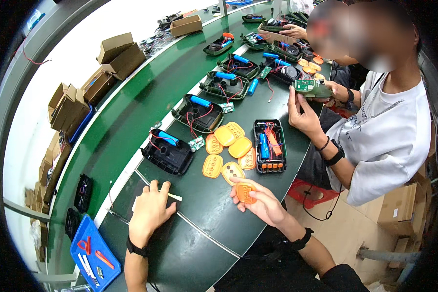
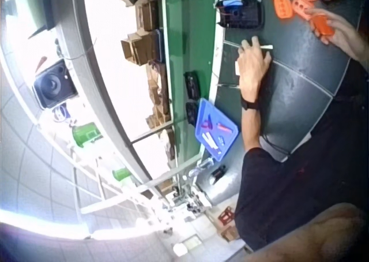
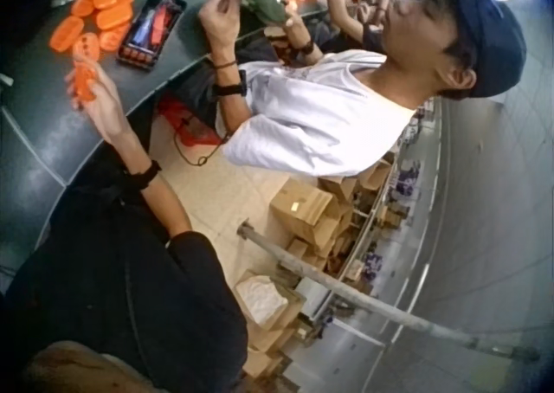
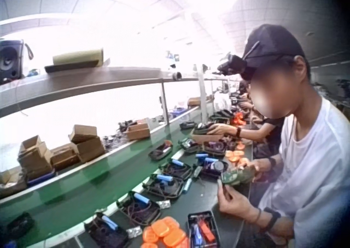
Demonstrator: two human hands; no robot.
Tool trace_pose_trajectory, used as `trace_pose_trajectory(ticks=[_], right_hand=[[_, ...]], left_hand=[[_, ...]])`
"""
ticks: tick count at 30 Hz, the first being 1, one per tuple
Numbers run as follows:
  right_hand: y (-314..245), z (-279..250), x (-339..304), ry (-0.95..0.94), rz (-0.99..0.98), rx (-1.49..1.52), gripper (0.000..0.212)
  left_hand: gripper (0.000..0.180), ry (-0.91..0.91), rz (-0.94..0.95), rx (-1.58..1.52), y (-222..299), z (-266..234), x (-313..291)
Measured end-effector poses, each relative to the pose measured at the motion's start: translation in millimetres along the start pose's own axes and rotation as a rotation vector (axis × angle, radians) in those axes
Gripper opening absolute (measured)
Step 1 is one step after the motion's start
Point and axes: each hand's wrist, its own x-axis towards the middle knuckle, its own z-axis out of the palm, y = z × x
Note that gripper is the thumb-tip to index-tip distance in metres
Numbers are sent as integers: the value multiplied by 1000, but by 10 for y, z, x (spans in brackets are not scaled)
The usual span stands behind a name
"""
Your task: Assemble internal circuit components and wiring into plastic electronic casings on a factory line.
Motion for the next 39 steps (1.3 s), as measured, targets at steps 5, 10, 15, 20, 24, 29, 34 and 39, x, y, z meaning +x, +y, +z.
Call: trace_pose_trajectory(ticks=[5, 10, 15, 20, 24, 29, 34, 39], right_hand=[[-22, 186, -59, -50, -180, -664, 44], [54, 363, -113, -106, -387, -1225, 44], [102, 287, -101, -70, -316, -1186, 26], [130, 110, 65, -28, -498, -917, 18], [20, 31, -14, -2, -78, -381, 29], [-37, 44, 18, 47, -20, -127, 33], [-34, 48, 38, 36, -59, -62, 41], [8, 79, 38, 44, -87, -120, 47]], left_hand=[[57, -18, -7, -15, -27, -3, -40], [56, -15, 4, -21, -23, 23, -7], [55, -24, -5, -12, -16, -6, -25], [56, -67, -55, -20, 22, -29, -26], [54, 13, 3, -6, 13, 16, -35], [54, 23, -1, -5, 2, 43, -42], [54, 21, 0, 2, 6, 35, -42], [54, 9, -9, 0, 8, 38, -35]])
